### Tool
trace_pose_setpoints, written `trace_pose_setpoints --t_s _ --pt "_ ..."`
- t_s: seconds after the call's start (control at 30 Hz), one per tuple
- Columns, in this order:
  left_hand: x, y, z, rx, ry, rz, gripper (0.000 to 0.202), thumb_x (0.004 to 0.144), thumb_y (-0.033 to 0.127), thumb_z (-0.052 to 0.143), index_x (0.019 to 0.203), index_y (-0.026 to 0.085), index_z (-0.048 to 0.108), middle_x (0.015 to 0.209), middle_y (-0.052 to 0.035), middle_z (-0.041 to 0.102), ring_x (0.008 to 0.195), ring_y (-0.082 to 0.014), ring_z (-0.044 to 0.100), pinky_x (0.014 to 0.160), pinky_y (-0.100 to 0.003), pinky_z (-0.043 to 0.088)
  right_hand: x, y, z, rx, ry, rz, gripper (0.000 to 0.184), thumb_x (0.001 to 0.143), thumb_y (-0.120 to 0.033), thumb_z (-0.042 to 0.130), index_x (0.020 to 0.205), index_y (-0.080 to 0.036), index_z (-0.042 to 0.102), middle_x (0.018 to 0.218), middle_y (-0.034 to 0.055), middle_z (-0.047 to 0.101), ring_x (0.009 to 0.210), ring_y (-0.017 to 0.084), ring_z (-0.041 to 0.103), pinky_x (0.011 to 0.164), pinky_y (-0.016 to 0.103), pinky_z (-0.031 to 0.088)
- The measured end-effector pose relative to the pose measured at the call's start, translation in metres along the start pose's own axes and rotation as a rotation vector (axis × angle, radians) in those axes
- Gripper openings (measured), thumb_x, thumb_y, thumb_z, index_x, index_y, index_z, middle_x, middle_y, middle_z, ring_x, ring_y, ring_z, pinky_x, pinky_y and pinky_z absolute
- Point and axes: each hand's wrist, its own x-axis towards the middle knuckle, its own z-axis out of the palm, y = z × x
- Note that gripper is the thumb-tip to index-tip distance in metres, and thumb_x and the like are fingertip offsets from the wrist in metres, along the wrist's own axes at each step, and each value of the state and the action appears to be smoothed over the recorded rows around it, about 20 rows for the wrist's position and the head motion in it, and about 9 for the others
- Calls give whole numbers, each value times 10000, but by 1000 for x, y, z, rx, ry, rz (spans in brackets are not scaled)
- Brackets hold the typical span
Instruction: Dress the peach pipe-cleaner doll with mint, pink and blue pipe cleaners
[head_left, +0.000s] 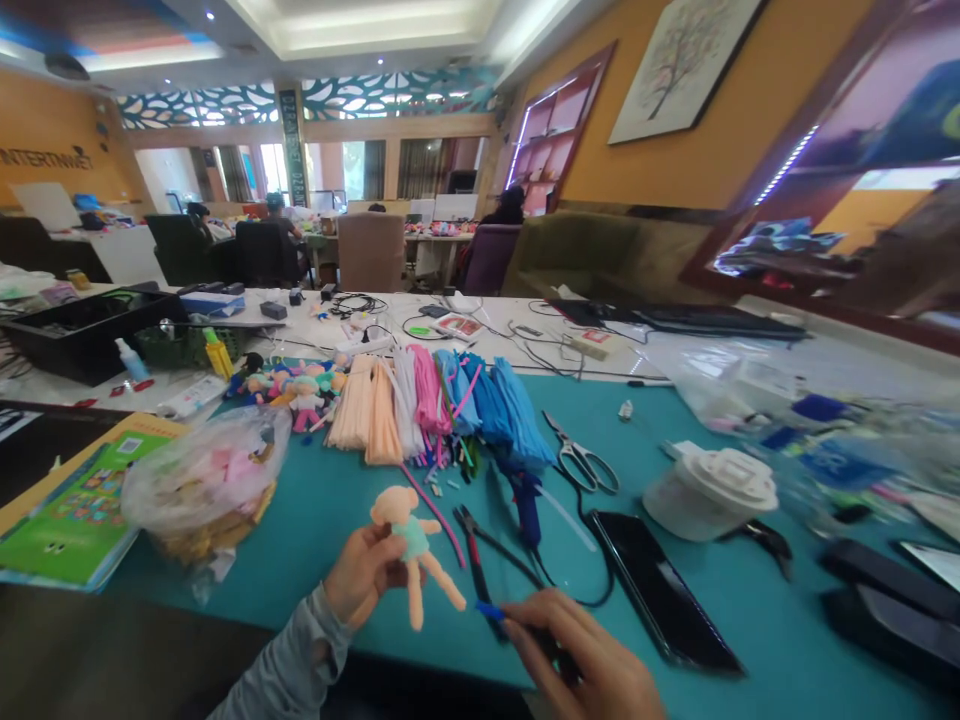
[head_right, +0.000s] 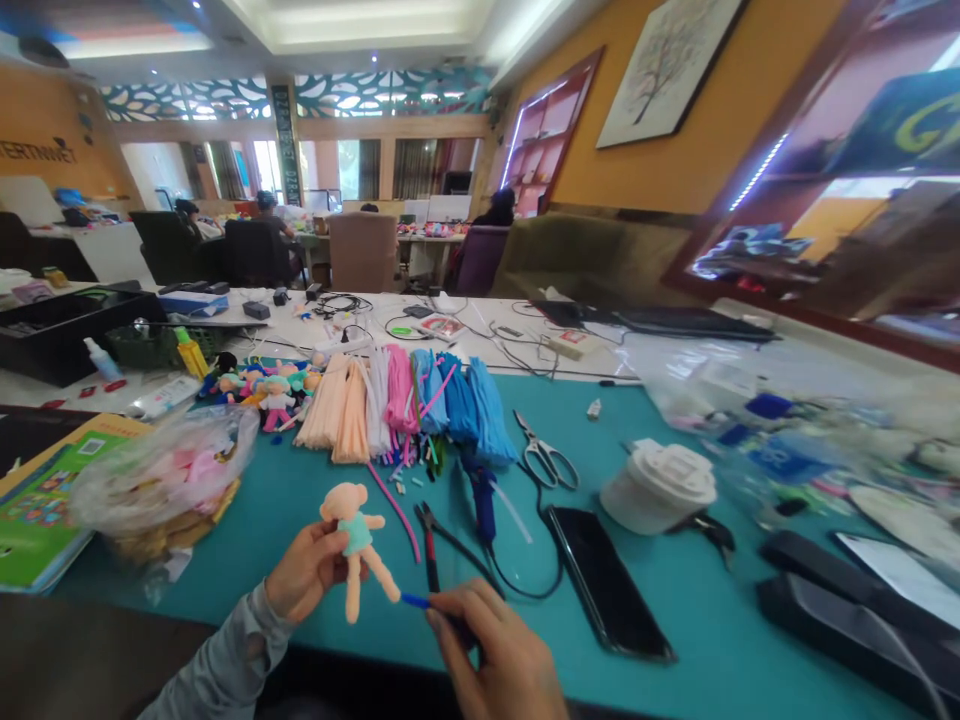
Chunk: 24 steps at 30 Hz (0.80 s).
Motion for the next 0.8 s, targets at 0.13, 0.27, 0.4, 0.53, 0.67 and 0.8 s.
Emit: trace_pose_setpoints --t_s 0.13,0.27,0.4,0.53,0.67,0.8 --pt "-19 -13 12 51 10 -30 293 601 306 767 800 113 670 774 -110 715 506 -125 562 576 -297 468 -16 -3 13 -104 61 -39 202 866 -342 491 762 -226 618 673 40 611 580 159 578 546 256 458" --pt "-35 -29 18 102 39 0 340 605 345 763 819 91 690 857 -149 719 552 -148 586 583 -302 477 -30 -6 18 -221 123 -72 213 856 -303 503 680 -212 581 607 15 584 543 137 559 523 243 406" --pt "-50 -43 21 115 55 26 386 618 357 753 882 82 694 968 -186 704 693 -217 636 636 -338 504 -42 -5 25 -304 132 -95 200 832 -274 528 647 -204 561 587 7 576 552 128 555 527 237 372" --pt "-59 -56 22 104 94 43 408 613 350 757 913 83 687 990 -186 699 735 -247 653 662 -364 519 -52 -3 32 -300 118 -95 190 822 -239 514 637 -206 546 582 3 573 561 125 549 536 236 357" --pt "-65 -65 19 87 97 69 428 636 328 745 988 97 669 1028 -187 690 799 -255 652 700 -368 525 -57 -4 35 -334 138 -99 191 819 -219 502 629 -209 527 579 3 564 559 126 535 527 238 343" --pt "-69 -68 19 85 78 83 438 679 309 714 1064 110 648 1095 -183 666 858 -255 643 748 -368 520 -57 -4 35 -356 140 -116 192 814 -206 501 622 -207 510 570 -1 551 553 121 525 529 232 339"
